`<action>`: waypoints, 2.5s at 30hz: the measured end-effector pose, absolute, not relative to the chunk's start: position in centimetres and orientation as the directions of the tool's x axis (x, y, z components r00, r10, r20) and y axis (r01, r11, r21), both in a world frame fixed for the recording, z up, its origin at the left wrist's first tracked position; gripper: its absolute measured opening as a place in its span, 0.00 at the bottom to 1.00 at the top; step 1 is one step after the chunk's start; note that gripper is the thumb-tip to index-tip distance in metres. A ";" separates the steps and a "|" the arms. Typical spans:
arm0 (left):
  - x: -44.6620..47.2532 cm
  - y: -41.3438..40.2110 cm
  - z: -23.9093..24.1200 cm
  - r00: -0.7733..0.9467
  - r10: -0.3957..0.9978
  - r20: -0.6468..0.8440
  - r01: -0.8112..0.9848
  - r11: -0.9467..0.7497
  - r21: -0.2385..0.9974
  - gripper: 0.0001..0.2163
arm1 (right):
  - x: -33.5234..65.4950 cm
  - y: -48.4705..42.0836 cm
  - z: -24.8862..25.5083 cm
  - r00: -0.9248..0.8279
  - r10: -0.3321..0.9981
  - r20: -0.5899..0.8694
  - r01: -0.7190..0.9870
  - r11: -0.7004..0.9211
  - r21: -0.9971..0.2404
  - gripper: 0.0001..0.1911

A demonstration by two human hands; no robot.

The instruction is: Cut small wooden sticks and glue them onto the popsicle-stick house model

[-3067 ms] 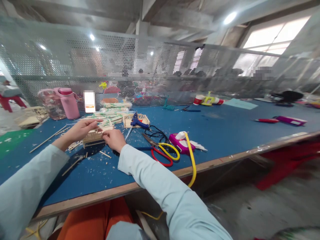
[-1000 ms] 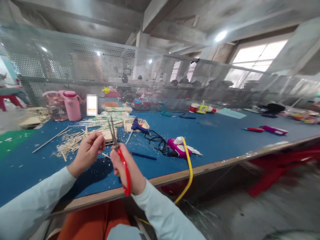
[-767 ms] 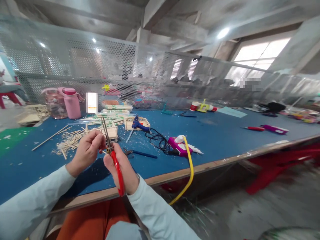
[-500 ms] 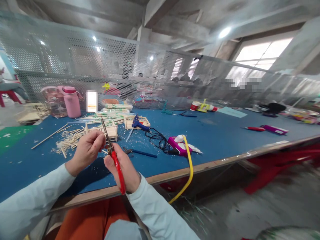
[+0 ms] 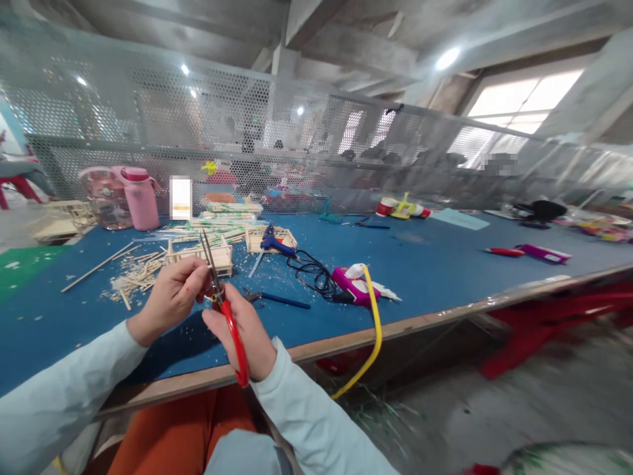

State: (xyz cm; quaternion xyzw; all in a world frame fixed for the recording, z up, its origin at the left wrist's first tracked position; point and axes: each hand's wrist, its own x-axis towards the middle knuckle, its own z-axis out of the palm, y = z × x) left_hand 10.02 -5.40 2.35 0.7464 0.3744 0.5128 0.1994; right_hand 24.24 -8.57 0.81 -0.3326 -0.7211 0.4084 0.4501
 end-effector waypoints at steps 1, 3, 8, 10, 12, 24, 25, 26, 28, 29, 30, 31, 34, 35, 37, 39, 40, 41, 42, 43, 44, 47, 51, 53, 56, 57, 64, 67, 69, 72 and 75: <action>10.0 -5.4 2.4 0.206 0.758 0.618 0.361 -0.646 0.672 0.12 | 24.2 -8.6 0.8 -0.351 0.857 0.378 0.153 0.451 -0.879 0.09; 10.0 -5.5 2.4 0.224 0.749 0.624 0.381 -0.656 0.651 0.13 | 24.0 -8.5 0.7 -0.315 0.861 0.399 0.230 0.477 -0.848 0.12; 10.0 -5.6 2.4 0.221 0.740 0.636 0.444 -0.656 0.610 0.14 | 24.0 -8.0 0.2 -0.280 0.847 0.452 0.300 0.525 -0.797 0.11; 10.1 -5.6 2.3 0.208 0.746 0.633 0.434 -0.650 0.624 0.14 | 24.0 -7.8 -0.1 -0.253 0.851 0.460 0.295 0.521 -0.801 0.08; 10.2 -5.5 2.2 0.194 0.751 0.631 0.408 -0.647 0.645 0.13 | 23.9 -7.6 -0.5 -0.227 0.862 0.454 0.272 0.504 -0.820 0.06; 9.6 -5.0 1.9 0.403 0.663 0.630 0.447 -0.744 0.497 0.09 | 23.7 -7.0 0.6 -0.032 0.951 0.306 -0.285 0.285 -0.915 0.13; 9.7 -5.0 1.8 0.405 0.661 0.632 0.432 -0.747 0.505 0.08 | 23.8 -6.9 0.7 -0.040 0.956 0.291 -0.312 0.264 -0.912 0.14; 9.8 -5.1 1.7 0.388 0.670 0.632 0.408 -0.740 0.534 0.08 | 23.8 -6.8 0.7 -0.047 0.961 0.273 -0.348 0.240 -0.906 0.14; 10.2 -5.2 1.5 0.320 0.719 0.617 0.310 -0.695 0.649 0.07 | 23.8 -6.7 0.5 -0.059 0.968 0.242 -0.426 0.195 -0.883 0.16; 10.4 -5.2 1.4 0.293 0.750 0.592 0.219 -0.656 0.722 0.08 | 23.7 -6.7 0.3 -0.063 0.971 0.230 -0.458 0.177 -0.871 0.17; 10.6 -5.2 1.3 0.283 0.780 0.559 0.110 -0.605 0.789 0.09 | 23.7 -6.7 0.2 -0.060 0.973 0.221 -0.484 0.165 -0.859 0.17; 10.8 -5.3 1.1 0.292 0.803 0.520 0.001 -0.544 0.839 0.10 | 23.6 -6.6 0.0 -0.051 0.975 0.214 -0.505 0.160 -0.848 0.18; 11.2 -5.3 0.9 0.355 0.829 0.432 -0.195 -0.387 0.901 0.10 | 23.4 -6.5 -0.3 -0.017 0.979 0.201 -0.547 0.159 -0.822 0.19; 11.2 -5.3 0.9 0.368 0.832 0.416 -0.212 -0.361 0.908 0.10 | 23.3 -6.5 -0.3 -0.012 0.980 0.198 -0.556 0.158 -0.816 0.19; 11.3 -5.3 1.0 0.382 0.843 0.380 -0.215 -0.319 0.923 0.11 | 23.2 -6.6 -0.3 -0.035 0.980 0.196 -0.547 0.145 -0.825 0.20; 11.2 -5.2 1.2 0.354 0.873 0.335 -0.190 -0.284 0.940 0.11 | 23.2 -6.9 0.1 -0.076 0.977 0.198 -0.485 0.137 -0.864 0.18; 11.2 -5.1 1.3 0.317 0.895 0.313 -0.172 -0.270 0.947 0.12 | 23.3 -7.1 0.4 -0.091 0.975 0.201 -0.434 0.143 -0.889 0.17; 11.1 -5.0 1.5 0.267 0.918 0.293 -0.154 -0.259 0.953 0.12 | 23.6 -7.3 0.7 -0.098 0.974 0.206 -0.368 0.157 -0.916 0.15; 11.0 -4.8 1.6 0.208 0.937 0.280 -0.140 -0.255 0.957 0.12 | 24.0 -7.5 1.2 -0.096 0.972 0.216 -0.287 0.181 -0.941 0.15; 10.9 -4.6 1.8 0.151 0.950 0.274 -0.128 -0.256 0.958 0.13 | 24.6 -7.6 1.6 -0.091 0.968 0.232 -0.194 0.211 -0.958 0.15; 10.8 -4.3 1.9 0.105 0.957 0.271 -0.115 -0.259 0.959 0.13 | 25.5 -7.6 2.1 -0.087 0.963 0.254 -0.083 0.247 -0.965 0.16; 10.3 -3.5 1.9 0.031 0.964 0.265 -0.067 -0.262 0.963 0.14 | 28.8 -7.3 3.2 -0.080 0.935 0.346 0.305 0.354 -0.884 0.19; 10.1 -2.7 1.1 0.070 0.973 0.220 0.005 -0.220 0.975 0.14 | 33.6 -6.3 3.8 -0.036 0.947 0.320 0.841 0.202 -0.502 0.14; 10.1 -2.4 0.5 0.091 0.975 0.201 0.023 -0.204 0.979 0.15 | 35.6 -5.7 3.7 -0.010 0.981 0.191 0.955 0.067 -0.290 0.12; 10.3 -2.3 -0.3 0.106 0.977 0.183 0.033 -0.187 0.982 0.16 | 37.3 -4.5 3.0 -0.059 0.996 0.065 0.991 0.066 -0.114 0.16; 10.3 -2.3 -0.4 0.116 0.976 0.184 0.048 -0.191 0.981 0.16 | 37.5 -4.1 2.6 -0.102 0.993 0.056 0.991 0.107 -0.085 0.16; 9.9 -2.9 0.0 0.132 0.906 0.402 0.411 -0.419 0.810 0.10 | 34.5 -5.0 2.3 -0.133 0.964 0.231 0.969 0.078 0.234 0.17; 9.7 -3.0 0.4 0.107 0.821 0.561 0.489 -0.535 0.689 0.08 | 31.7 -5.6 3.8 -0.272 0.895 0.353 0.962 0.260 0.083 0.14; 9.4 -2.9 0.5 0.053 0.802 0.596 0.477 -0.544 0.690 0.09 | 29.3 -4.5 4.5 -0.430 0.838 0.334 0.849 0.502 -0.167 0.12; 8.8 -2.5 0.7 -0.056 0.818 0.573 0.405 -0.506 0.761 0.10 | 25.4 -1.4 4.4 -0.554 0.776 0.302 0.612 0.626 -0.484 0.10; 8.1 -2.2 1.0 -0.101 0.851 0.515 0.318 -0.463 0.827 0.12 | 22.8 0.4 3.9 -0.565 0.753 0.338 0.481 0.633 -0.607 0.09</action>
